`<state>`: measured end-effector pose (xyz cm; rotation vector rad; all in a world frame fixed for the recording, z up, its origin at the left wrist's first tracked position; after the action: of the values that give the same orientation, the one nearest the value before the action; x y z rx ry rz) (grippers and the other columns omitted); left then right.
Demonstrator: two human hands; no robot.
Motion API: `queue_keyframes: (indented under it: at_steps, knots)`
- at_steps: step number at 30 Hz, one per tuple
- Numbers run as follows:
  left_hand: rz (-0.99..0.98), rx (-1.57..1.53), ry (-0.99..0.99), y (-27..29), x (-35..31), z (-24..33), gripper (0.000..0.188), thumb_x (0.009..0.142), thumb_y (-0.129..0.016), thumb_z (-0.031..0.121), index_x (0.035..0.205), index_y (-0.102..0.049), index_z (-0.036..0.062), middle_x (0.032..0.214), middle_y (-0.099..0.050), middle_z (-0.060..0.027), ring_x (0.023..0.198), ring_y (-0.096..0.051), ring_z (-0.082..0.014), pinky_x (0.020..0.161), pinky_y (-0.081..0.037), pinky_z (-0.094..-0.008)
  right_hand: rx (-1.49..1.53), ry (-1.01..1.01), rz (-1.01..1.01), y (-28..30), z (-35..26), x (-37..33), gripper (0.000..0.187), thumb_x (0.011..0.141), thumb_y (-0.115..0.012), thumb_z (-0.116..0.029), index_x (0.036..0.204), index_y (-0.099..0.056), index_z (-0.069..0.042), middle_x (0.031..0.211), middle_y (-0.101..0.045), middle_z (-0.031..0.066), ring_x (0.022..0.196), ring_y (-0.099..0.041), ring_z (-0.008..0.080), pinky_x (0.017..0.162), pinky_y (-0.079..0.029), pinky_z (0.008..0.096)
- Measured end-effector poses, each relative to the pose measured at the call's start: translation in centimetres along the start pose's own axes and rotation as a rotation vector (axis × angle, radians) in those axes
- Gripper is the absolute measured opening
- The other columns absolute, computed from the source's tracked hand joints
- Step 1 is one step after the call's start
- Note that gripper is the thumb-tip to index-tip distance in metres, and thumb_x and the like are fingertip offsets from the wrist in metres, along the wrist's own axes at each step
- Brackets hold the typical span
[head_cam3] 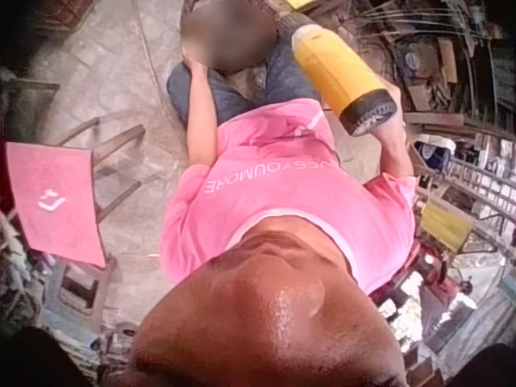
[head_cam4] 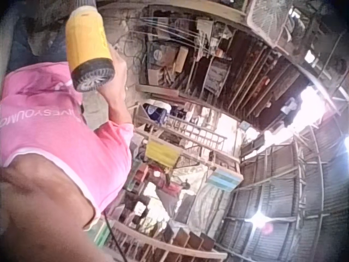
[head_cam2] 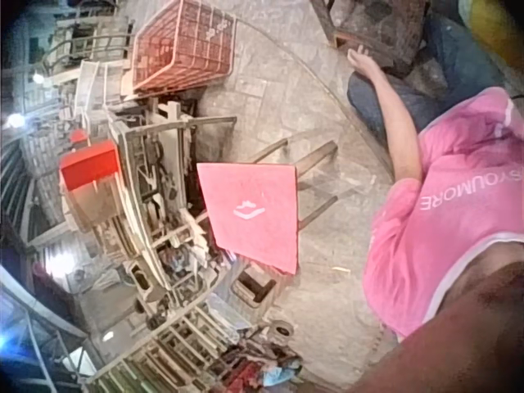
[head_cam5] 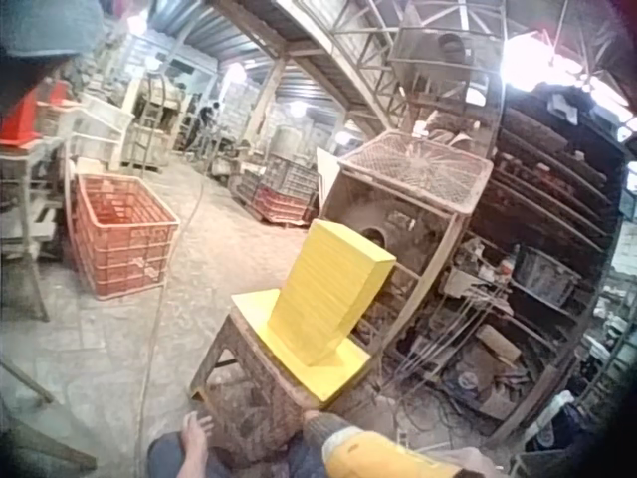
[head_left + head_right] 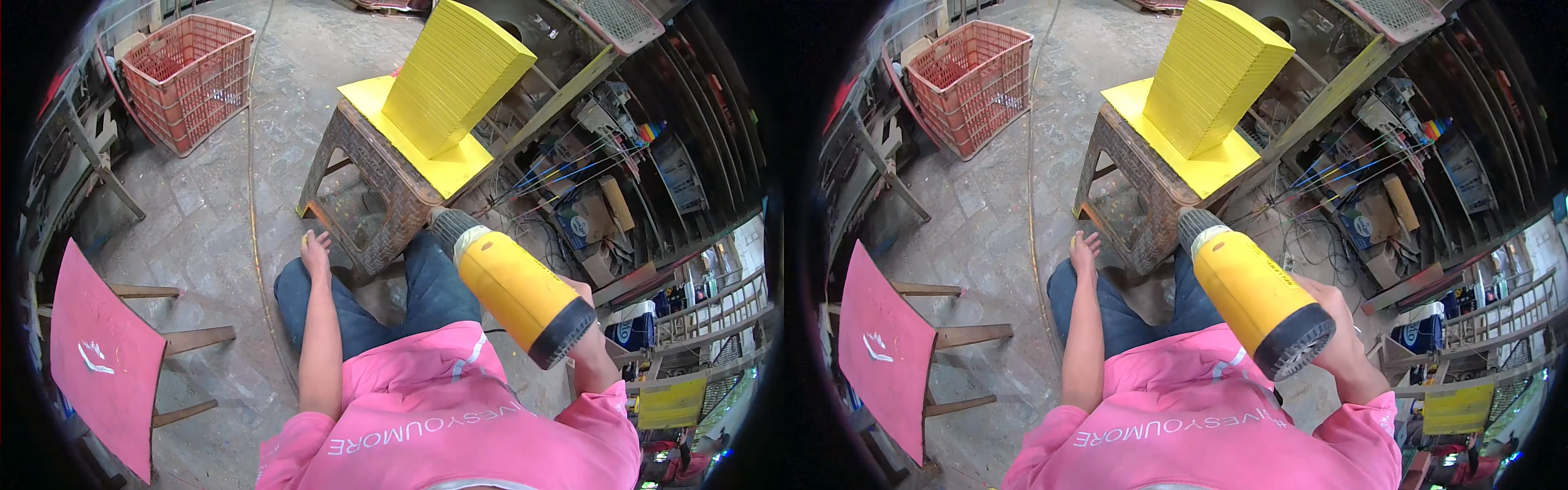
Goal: The person uses a yellow heat gun to apply heat to a stack of yellow plastic parts resting on a wicker stool. They move the heat gun around the sides of the stack, occasionally pausing to adjust their position or the stack itself.
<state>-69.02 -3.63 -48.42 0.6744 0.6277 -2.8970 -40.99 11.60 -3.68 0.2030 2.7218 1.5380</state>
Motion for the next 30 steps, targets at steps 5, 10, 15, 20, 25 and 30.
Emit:
queue_keyframes:
  at_steps: [5,10,15,20,25,30]
  knots:
    - [-0.014,0.002,0.002,0.2,-0.4,0.3,0.048,0.098,-0.039,0.042,0.129,-0.044,0.0062,0.109,-0.067,-0.0142,0.091,-0.064,-0.0234,0.079,-0.046,-0.0347,-0.114,0.079,0.151,3.5,1.5,-1.5,0.038,0.073,-0.071,-0.015,0.106,-0.063,0.001,0.102,-0.066,0.0143,0.09,-0.065,0.0263,0.077,-0.049,0.0309]
    - [-0.03,0.003,-0.017,0.4,-0.4,0.3,0.048,0.098,-0.039,0.042,0.129,-0.044,0.0065,0.11,-0.067,-0.0151,0.092,-0.064,-0.0249,0.08,-0.046,-0.0362,-0.191,0.067,0.573,7.3,4.6,-2.4,0.035,0.076,-0.07,-0.014,0.107,-0.062,0.0,0.102,-0.065,0.0122,0.089,-0.063,0.0237,0.076,-0.048,0.0299]
    - [-0.033,0.039,0.021,0.7,-0.2,0.2,0.047,0.098,-0.04,0.042,0.129,-0.044,0.007,0.109,-0.067,-0.0148,0.092,-0.065,-0.0244,0.08,-0.046,-0.0363,-0.111,-0.01,0.786,8.5,6.6,-2.8,0.032,0.079,-0.068,-0.012,0.108,-0.062,-0.001,0.102,-0.064,0.0101,0.088,-0.062,0.0211,0.074,-0.048,0.0289]
    - [-0.034,0.121,0.011,0.4,-1.0,0.4,0.046,0.098,-0.04,0.039,0.128,-0.046,0.0046,0.108,-0.068,-0.014,0.092,-0.065,-0.0226,0.08,-0.046,-0.0347,-0.001,-0.032,0.658,7.1,8.1,-4.4,0.029,0.082,-0.067,-0.011,0.109,-0.061,-0.002,0.101,-0.063,0.0079,0.087,-0.061,0.0185,0.073,-0.047,0.028]
    - [-0.045,0.177,-0.001,-0.5,-2.4,0.9,0.045,0.099,-0.04,0.035,0.125,-0.05,0.0009,0.107,-0.068,-0.013,0.094,-0.064,-0.0212,0.079,-0.046,-0.0317,0.0,-0.08,0.481,5.7,10.8,-4.9,0.026,0.085,-0.065,-0.01,0.11,-0.061,-0.003,0.101,-0.063,0.0058,0.086,-0.059,0.0158,0.072,-0.046,0.027]
    - [-0.051,0.187,-0.073,-0.4,-3.4,1.5,0.047,0.098,-0.04,0.036,0.132,-0.045,0.003,0.117,-0.063,-0.0158,0.099,-0.063,-0.0232,0.084,-0.046,-0.0342,0.016,-0.194,0.514,6.3,15.5,-4.3,0.023,0.087,-0.063,-0.008,0.11,-0.061,-0.004,0.101,-0.062,0.0037,0.086,-0.058,0.0132,0.071,-0.046,0.026]
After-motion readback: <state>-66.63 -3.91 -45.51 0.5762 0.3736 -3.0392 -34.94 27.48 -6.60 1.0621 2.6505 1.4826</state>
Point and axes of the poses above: each hand's wrist, its own x-axis towards the middle knuckle, its own y-axis out of the back of the hand, z = x × y, the point moved 4 cm from there along x, towards the middle knuckle
